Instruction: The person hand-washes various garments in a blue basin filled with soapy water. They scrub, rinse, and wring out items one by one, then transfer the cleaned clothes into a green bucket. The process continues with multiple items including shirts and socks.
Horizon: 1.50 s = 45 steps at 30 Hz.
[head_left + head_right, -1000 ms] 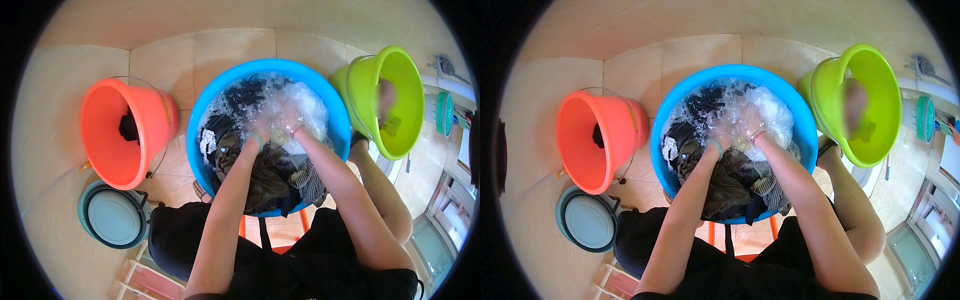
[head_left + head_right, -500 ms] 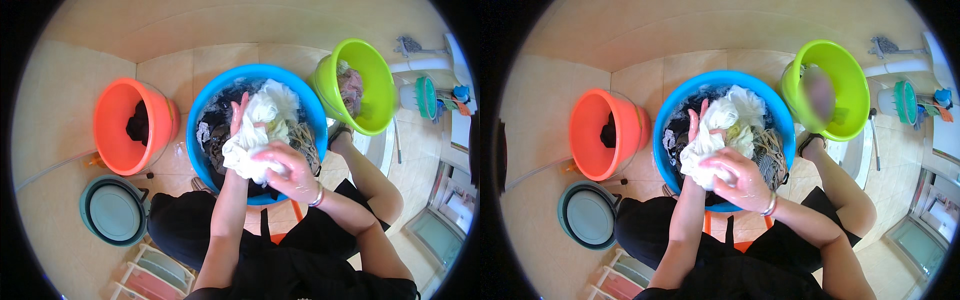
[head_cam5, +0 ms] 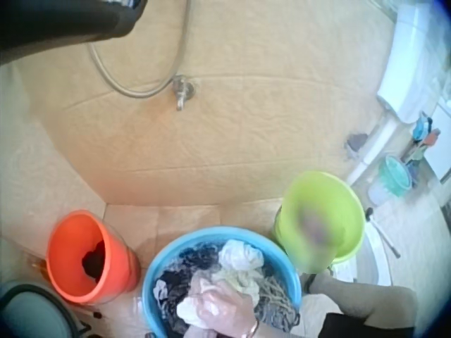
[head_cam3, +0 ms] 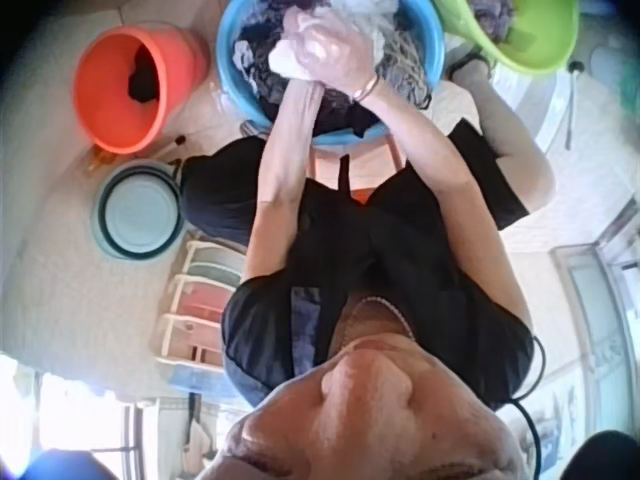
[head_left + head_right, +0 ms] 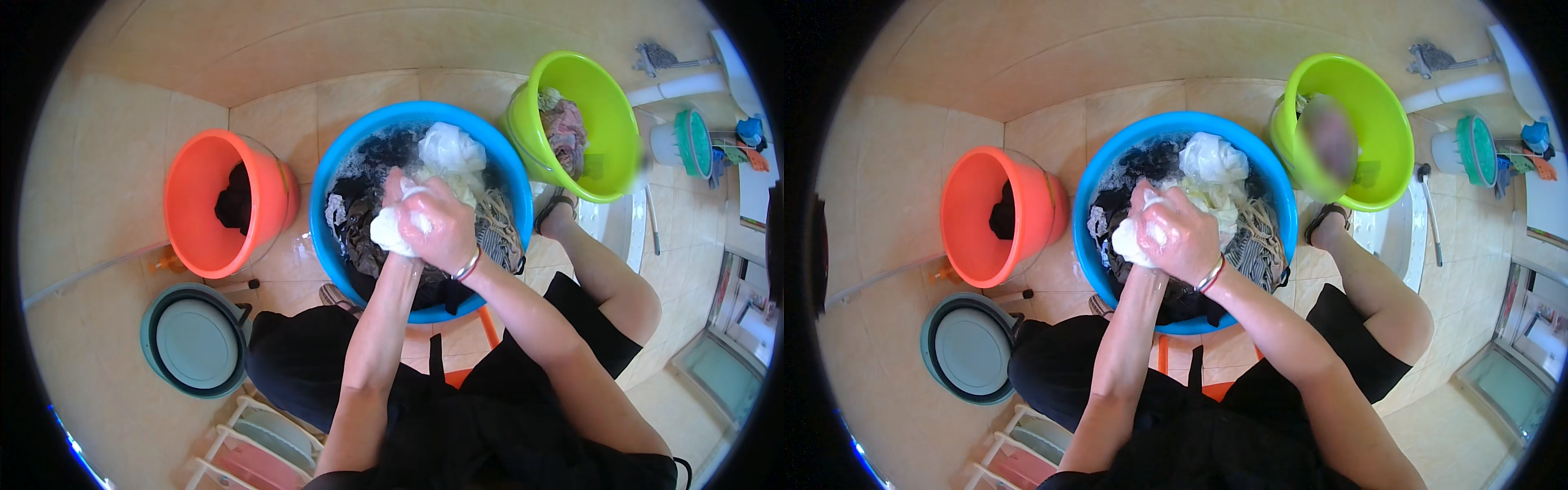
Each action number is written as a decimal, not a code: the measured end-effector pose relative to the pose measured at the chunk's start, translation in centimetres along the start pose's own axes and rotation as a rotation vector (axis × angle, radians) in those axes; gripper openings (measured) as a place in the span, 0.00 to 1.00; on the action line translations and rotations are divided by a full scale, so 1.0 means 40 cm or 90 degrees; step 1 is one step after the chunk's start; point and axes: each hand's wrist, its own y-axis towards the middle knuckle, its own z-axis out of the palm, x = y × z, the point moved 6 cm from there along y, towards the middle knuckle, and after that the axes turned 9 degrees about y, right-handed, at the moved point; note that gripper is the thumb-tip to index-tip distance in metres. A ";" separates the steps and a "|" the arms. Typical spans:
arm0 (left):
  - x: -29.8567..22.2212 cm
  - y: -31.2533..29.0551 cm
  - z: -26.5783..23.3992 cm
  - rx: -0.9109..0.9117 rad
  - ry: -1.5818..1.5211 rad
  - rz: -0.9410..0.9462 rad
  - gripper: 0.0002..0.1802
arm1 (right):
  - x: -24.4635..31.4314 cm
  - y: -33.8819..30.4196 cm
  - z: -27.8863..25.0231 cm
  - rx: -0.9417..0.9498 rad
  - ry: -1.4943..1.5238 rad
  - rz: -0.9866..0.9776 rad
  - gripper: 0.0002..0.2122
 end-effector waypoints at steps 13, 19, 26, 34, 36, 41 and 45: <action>-0.128 -0.044 -0.190 -0.366 0.568 0.261 0.20 | -0.370 0.060 0.009 0.133 0.464 0.487 0.35; -0.125 -0.020 -0.029 -0.292 1.272 0.209 0.35 | -0.533 -0.117 0.068 0.120 0.118 0.407 0.45; -0.057 0.153 -0.159 -0.034 1.597 0.211 0.51 | -0.524 -0.100 0.219 0.282 -0.258 0.524 0.31; -0.059 0.303 -0.125 -0.089 1.242 -0.342 0.38 | -0.818 -0.264 0.305 0.271 -0.328 0.142 0.19; -0.046 0.304 -0.248 -0.204 1.255 -0.236 0.35 | -0.820 -0.284 0.365 0.289 -0.246 0.233 0.18; -0.003 0.349 -0.328 -0.172 1.361 0.227 0.37 | -0.824 -0.257 0.375 0.295 -0.131 0.331 0.18; -0.022 0.318 -0.301 -0.237 1.079 -0.091 0.36 | -0.772 -0.214 0.333 0.303 -0.143 0.263 0.18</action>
